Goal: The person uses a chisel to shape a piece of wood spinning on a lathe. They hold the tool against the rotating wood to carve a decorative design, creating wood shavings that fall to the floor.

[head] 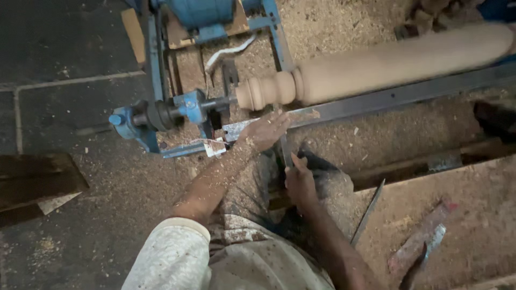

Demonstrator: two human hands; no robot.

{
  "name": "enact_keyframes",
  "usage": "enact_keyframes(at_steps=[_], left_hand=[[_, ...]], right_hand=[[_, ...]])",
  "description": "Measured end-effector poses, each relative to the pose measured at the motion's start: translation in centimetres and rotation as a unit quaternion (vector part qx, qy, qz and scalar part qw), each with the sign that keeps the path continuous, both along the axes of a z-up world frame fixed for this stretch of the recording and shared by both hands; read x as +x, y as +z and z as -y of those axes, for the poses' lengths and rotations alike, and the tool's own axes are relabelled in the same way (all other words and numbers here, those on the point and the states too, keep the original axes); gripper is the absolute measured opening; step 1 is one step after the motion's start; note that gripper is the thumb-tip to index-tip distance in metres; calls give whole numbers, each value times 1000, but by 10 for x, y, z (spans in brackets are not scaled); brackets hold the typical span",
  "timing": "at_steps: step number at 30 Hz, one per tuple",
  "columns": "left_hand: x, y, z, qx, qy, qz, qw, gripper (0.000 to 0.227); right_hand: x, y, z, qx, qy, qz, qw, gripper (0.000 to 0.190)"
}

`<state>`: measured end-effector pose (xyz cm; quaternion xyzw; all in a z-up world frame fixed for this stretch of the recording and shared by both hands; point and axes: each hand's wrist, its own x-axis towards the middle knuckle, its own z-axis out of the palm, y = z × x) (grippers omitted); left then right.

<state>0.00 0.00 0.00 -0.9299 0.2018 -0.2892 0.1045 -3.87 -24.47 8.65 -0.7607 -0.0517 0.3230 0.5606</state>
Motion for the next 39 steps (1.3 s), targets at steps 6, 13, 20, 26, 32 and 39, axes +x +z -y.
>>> enact_keyframes(at_steps=[6,13,20,26,32,39], left_hand=[[-16,65,8,-71,-8,-99,993,47],[-19,64,5,-91,0,-115,989,50],[-20,76,8,-78,15,-137,987,50],[-18,62,7,-83,16,-147,985,49],[-14,59,10,-105,46,-203,973,56],[-103,140,33,-294,143,-349,878,59]], right_hand=[[1,66,-10,-18,24,34,999,47],[14,114,-16,-92,17,-128,987,54],[25,96,-4,-98,47,-94,990,53],[38,106,-4,-146,70,-100,982,53],[72,110,9,-224,106,-155,956,56],[20,68,59,-223,159,346,897,41]])
